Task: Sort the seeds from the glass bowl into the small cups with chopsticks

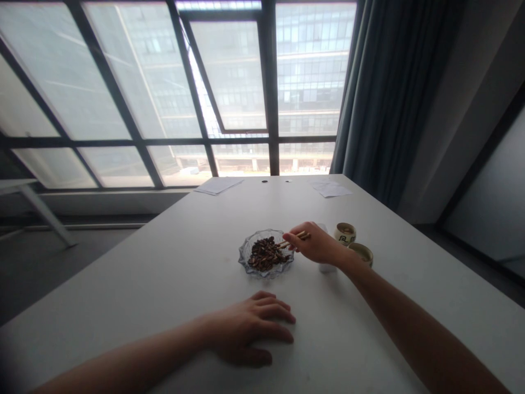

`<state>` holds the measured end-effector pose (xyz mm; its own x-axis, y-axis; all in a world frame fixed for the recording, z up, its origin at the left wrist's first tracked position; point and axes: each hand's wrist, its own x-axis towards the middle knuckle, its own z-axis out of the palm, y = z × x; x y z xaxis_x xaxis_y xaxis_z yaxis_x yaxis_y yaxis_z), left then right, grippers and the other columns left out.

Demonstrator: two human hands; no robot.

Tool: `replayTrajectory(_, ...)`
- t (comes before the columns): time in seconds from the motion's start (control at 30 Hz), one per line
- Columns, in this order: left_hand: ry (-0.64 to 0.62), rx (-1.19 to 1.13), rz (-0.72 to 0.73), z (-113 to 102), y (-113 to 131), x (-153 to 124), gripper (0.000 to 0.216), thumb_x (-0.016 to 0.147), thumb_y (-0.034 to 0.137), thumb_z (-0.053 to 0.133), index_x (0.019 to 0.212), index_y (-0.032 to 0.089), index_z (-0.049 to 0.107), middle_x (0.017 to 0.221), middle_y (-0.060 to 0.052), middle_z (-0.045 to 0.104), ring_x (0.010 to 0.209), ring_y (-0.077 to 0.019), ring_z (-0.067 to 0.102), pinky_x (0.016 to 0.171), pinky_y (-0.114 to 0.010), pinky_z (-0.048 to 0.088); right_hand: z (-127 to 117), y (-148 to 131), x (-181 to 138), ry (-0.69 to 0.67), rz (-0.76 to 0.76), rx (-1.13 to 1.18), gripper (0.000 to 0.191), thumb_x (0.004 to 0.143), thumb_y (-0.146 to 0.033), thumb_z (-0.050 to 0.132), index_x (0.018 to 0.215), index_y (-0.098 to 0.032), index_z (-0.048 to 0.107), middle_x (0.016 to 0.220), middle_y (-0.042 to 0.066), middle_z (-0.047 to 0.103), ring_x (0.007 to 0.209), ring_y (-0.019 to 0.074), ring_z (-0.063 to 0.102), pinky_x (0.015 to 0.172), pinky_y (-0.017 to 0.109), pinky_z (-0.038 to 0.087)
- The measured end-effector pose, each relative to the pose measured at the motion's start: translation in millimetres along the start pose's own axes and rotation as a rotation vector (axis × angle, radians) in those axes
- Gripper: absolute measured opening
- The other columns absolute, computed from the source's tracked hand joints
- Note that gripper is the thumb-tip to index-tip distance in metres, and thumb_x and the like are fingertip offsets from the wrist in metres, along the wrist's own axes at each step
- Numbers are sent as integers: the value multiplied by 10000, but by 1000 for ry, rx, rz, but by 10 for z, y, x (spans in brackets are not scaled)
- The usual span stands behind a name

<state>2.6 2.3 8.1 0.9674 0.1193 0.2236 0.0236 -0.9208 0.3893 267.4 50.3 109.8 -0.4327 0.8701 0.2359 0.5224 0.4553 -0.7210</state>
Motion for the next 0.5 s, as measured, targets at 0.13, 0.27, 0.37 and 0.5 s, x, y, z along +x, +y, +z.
replayTrajectory(0.13, 10, 7, 3, 19, -9, -4, 548, 953, 579, 640, 1418, 293, 587, 1496, -83, 616, 1410, -279, 553, 1246, -442, 320, -1, 51, 8, -9, -6, 1, 504, 982, -614, 634, 943, -155, 839, 855, 107, 825, 757, 237, 781, 690, 326, 615)
replayTrajectory(0.27, 18, 2, 8, 27, -15, -8, 548, 959, 589, 626, 1416, 288, 593, 1497, -87, 616, 1409, -281, 553, 1240, -442, 324, 7, 75, 20, -3, -12, 14, 524, 974, -631, 637, 953, -149, 840, 860, 110, 827, 754, 234, 788, 685, 320, 623)
replayTrajectory(0.37, 16, 0, 9, 25, -17, -8, 554, 958, 587, 631, 1423, 288, 589, 1495, -84, 618, 1411, -276, 553, 1242, -435, 324, 16, 79, 26, 4, -22, 18, 521, 960, -636, 654, 936, -151, 842, 849, 108, 827, 751, 235, 790, 691, 323, 628)
replayTrajectory(0.5, 11, 8, 9, 21, -19, -7, 553, 953, 581, 641, 1420, 290, 584, 1492, -83, 618, 1412, -278, 553, 1248, -438, 324, 39, 89, 25, 33, -26, 24, 531, 969, -633, 641, 923, -142, 838, 843, 113, 826, 752, 243, 794, 693, 330, 630)
